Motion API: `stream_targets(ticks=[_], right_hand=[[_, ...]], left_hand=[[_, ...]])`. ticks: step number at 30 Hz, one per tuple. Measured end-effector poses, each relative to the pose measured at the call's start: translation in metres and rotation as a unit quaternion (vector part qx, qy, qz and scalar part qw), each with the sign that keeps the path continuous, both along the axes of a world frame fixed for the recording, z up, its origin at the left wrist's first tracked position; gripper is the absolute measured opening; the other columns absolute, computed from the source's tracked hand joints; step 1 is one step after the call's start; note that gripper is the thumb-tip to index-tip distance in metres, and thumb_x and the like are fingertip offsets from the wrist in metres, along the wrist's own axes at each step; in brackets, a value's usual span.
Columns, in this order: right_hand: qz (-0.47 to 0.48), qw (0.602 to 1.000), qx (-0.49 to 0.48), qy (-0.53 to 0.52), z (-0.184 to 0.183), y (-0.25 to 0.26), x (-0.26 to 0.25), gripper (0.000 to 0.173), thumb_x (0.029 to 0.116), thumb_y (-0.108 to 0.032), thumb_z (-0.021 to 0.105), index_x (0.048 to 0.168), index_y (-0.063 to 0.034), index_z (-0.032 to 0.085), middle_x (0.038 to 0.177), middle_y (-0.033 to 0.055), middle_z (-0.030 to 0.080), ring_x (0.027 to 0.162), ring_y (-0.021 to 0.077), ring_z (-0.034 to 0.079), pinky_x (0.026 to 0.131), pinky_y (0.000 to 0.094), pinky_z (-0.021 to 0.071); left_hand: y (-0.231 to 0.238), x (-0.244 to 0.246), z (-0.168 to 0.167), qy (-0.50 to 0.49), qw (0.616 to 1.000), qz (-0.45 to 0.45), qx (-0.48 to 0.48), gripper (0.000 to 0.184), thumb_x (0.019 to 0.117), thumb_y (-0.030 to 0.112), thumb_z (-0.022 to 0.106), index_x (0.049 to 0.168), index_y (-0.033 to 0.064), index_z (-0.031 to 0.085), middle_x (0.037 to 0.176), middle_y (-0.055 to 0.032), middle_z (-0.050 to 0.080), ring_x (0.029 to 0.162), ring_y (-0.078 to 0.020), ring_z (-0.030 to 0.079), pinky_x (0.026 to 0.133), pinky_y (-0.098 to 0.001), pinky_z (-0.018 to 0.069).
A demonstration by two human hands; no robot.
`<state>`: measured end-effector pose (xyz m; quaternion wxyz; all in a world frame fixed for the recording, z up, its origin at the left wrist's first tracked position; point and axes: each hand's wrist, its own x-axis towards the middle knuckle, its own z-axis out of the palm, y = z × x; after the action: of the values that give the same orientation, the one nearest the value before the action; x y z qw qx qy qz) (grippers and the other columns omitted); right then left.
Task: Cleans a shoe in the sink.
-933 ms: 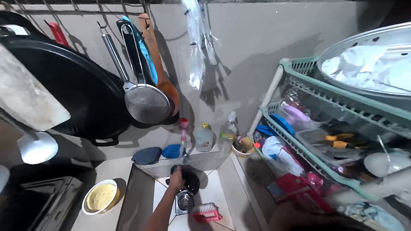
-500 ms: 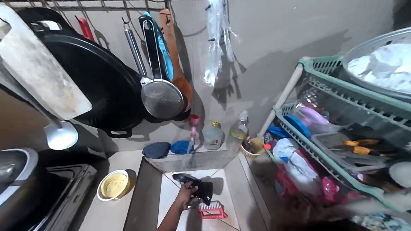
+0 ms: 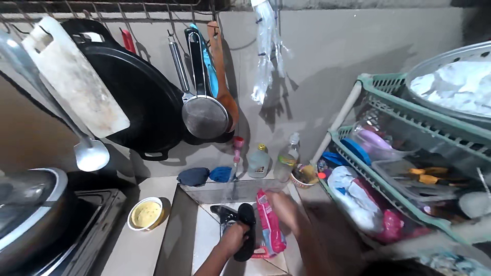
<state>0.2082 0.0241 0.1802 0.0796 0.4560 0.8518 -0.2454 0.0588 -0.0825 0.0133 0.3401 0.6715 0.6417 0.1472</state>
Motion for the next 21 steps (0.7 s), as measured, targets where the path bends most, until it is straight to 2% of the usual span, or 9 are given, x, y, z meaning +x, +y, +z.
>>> stream_targets(ticks=[4, 8, 16, 21], right_hand=[[0.093, 0.994, -0.031, -0.037, 0.006, 0.0, -0.022, 0.034, 0.1103, -0.014, 0.042, 0.126, 0.0066, 0.064, 0.125, 0.0298, 0.064, 0.122, 0.0434, 0.061, 0.105, 0.0574, 0.0455], [0.159, 0.983, -0.052, -0.07, 0.002, 0.004, -0.033, 0.032, 0.1095, -0.012, 0.044, 0.118, 0.0111, 0.064, 0.122, 0.0323, 0.064, 0.12, 0.0448, 0.06, 0.104, 0.0584, 0.0447], [0.124, 0.983, -0.053, -0.128, 0.004, -0.004, -0.041, 0.031, 0.1086, -0.011, 0.046, 0.124, 0.011, 0.061, 0.129, 0.032, 0.06, 0.126, 0.0445, 0.058, 0.106, 0.0584, 0.0448], [0.118, 0.983, -0.059, -0.126, 0.003, -0.006, -0.04, 0.03, 0.1076, -0.01, 0.046, 0.122, 0.0124, 0.062, 0.129, 0.0329, 0.06, 0.126, 0.0456, 0.057, 0.105, 0.0598, 0.0447]], left_hand=[[-0.007, -0.001, -0.001, 0.016, 1.0, -0.023, 0.012, 0.026, 0.1014, 0.007, 0.057, 0.122, -0.0045, 0.069, 0.126, -0.0267, 0.066, 0.127, -0.0416, 0.059, 0.111, -0.0541, 0.0435], [-0.012, 0.002, -0.007, 0.009, 0.999, -0.034, 0.023, 0.025, 0.1014, 0.006, 0.057, 0.12, -0.0041, 0.07, 0.125, -0.0256, 0.067, 0.127, -0.0411, 0.059, 0.111, -0.0535, 0.0437], [-0.013, 0.007, 0.004, 0.019, 0.999, -0.046, 0.021, 0.026, 0.1023, 0.006, 0.055, 0.121, -0.005, 0.069, 0.125, -0.026, 0.067, 0.127, -0.0407, 0.059, 0.112, -0.0518, 0.0431], [-0.012, 0.01, 0.005, 0.018, 0.999, -0.044, 0.013, 0.026, 0.1023, 0.007, 0.055, 0.12, -0.0055, 0.069, 0.126, -0.0265, 0.066, 0.127, -0.0419, 0.059, 0.112, -0.0538, 0.0425]])
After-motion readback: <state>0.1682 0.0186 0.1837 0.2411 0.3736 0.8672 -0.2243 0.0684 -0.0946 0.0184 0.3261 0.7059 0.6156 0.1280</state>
